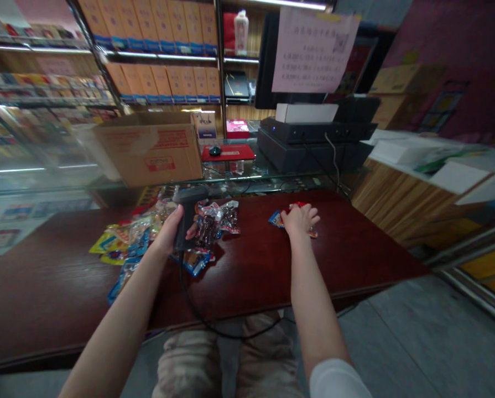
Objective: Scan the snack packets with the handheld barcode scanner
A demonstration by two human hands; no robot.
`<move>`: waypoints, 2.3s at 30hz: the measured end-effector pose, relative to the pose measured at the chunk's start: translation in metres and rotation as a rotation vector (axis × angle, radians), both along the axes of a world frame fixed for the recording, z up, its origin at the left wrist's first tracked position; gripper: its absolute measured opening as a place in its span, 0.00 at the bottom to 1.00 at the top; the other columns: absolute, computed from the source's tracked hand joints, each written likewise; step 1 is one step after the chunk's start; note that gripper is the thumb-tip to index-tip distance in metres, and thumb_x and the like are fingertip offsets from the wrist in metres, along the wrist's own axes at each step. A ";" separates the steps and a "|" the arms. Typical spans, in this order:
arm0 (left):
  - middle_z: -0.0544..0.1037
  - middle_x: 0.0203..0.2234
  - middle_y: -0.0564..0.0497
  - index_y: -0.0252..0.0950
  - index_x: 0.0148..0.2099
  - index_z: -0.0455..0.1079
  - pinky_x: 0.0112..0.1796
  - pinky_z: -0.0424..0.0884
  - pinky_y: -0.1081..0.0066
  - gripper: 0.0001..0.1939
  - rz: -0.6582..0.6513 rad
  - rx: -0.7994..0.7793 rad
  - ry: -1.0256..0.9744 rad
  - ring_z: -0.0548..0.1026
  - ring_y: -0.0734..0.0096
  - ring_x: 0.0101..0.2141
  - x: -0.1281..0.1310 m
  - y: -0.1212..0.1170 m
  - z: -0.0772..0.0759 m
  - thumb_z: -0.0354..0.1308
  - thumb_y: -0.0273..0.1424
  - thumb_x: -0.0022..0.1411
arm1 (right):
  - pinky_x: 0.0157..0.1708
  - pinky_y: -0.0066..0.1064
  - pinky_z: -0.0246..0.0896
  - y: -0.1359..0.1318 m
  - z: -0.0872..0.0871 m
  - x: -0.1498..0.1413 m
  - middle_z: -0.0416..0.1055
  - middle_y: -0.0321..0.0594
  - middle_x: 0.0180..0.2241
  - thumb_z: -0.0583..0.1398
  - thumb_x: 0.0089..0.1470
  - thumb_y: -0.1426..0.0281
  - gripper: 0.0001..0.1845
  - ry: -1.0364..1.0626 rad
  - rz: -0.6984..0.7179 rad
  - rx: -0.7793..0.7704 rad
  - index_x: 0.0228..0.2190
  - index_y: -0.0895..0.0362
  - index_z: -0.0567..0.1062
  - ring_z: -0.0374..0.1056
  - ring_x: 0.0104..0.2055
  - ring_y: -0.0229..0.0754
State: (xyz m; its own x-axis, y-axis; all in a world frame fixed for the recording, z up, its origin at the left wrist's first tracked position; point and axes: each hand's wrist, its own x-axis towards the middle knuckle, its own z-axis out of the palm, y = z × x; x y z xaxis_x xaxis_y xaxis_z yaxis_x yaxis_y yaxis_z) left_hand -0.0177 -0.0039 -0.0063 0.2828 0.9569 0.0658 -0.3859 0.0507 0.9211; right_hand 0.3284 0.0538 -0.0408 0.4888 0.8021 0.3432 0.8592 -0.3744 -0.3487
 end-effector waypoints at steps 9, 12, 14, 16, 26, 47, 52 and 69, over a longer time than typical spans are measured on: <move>0.65 0.15 0.60 0.33 0.47 0.68 0.15 0.54 0.78 0.31 0.130 -0.010 -0.052 0.63 0.78 0.13 -0.004 0.005 0.001 0.64 0.56 0.57 | 0.57 0.46 0.58 -0.001 -0.025 -0.098 0.73 0.53 0.55 0.61 0.61 0.53 0.35 0.051 0.784 -0.040 0.64 0.55 0.66 0.68 0.56 0.57; 0.64 0.14 0.61 0.34 0.48 0.67 0.15 0.52 0.78 0.34 0.128 0.003 -0.029 0.62 0.78 0.12 -0.005 0.004 0.001 0.65 0.58 0.55 | 0.62 0.50 0.53 0.001 -0.030 -0.109 0.71 0.51 0.59 0.59 0.64 0.55 0.28 0.019 0.849 -0.084 0.61 0.51 0.70 0.65 0.61 0.57; 0.64 0.15 0.61 0.34 0.49 0.67 0.15 0.53 0.77 0.35 0.122 0.011 -0.019 0.62 0.78 0.12 -0.005 0.004 0.001 0.65 0.58 0.53 | 0.64 0.52 0.50 0.005 -0.028 -0.100 0.74 0.50 0.55 0.57 0.65 0.54 0.22 0.021 0.805 -0.092 0.52 0.52 0.78 0.67 0.60 0.56; 0.64 0.15 0.61 0.34 0.49 0.67 0.16 0.54 0.77 0.35 0.112 0.019 -0.014 0.62 0.78 0.13 -0.005 0.004 0.001 0.65 0.59 0.53 | 0.61 0.51 0.54 0.009 -0.026 -0.086 0.78 0.48 0.47 0.57 0.64 0.53 0.20 0.022 0.779 -0.131 0.40 0.54 0.81 0.71 0.54 0.55; 0.65 0.16 0.61 0.35 0.51 0.66 0.16 0.54 0.76 0.36 0.128 0.003 -0.011 0.64 0.77 0.14 -0.003 0.002 0.000 0.65 0.58 0.54 | 0.61 0.53 0.55 0.009 -0.039 -0.096 0.74 0.49 0.54 0.63 0.57 0.55 0.26 0.170 0.856 -0.062 0.55 0.48 0.74 0.66 0.60 0.57; 0.67 0.16 0.58 0.33 0.51 0.68 0.15 0.57 0.75 0.35 -0.116 0.033 -0.022 0.62 0.77 0.14 0.016 0.000 -0.013 0.64 0.57 0.56 | 0.53 0.48 0.71 0.010 -0.018 -0.071 0.74 0.48 0.56 0.67 0.42 0.65 0.38 0.990 1.005 0.161 0.56 0.52 0.68 0.73 0.56 0.54; 0.68 0.16 0.58 0.32 0.49 0.68 0.15 0.58 0.76 0.33 -0.132 0.036 0.032 0.62 0.78 0.13 0.020 0.003 -0.022 0.62 0.58 0.58 | 0.58 0.48 0.67 0.009 -0.020 -0.076 0.76 0.47 0.54 0.68 0.41 0.64 0.37 0.997 1.028 0.168 0.55 0.54 0.70 0.72 0.57 0.53; 0.72 0.23 0.55 0.35 0.44 0.66 0.14 0.59 0.78 0.29 -0.098 0.070 0.039 0.64 0.81 0.14 0.025 -0.003 -0.016 0.63 0.56 0.58 | 0.62 0.47 0.60 0.007 -0.018 -0.078 0.74 0.47 0.56 0.68 0.42 0.65 0.35 0.945 1.130 0.139 0.54 0.53 0.70 0.69 0.60 0.53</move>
State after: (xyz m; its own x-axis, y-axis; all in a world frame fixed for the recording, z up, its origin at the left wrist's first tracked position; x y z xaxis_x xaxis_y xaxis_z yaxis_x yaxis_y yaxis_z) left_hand 0.0074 -0.0069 -0.0222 0.3782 0.9181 0.1190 -0.3465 0.0212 0.9378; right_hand 0.2500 0.0606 -0.0583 -0.2770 0.8890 0.3646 0.1052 0.4052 -0.9081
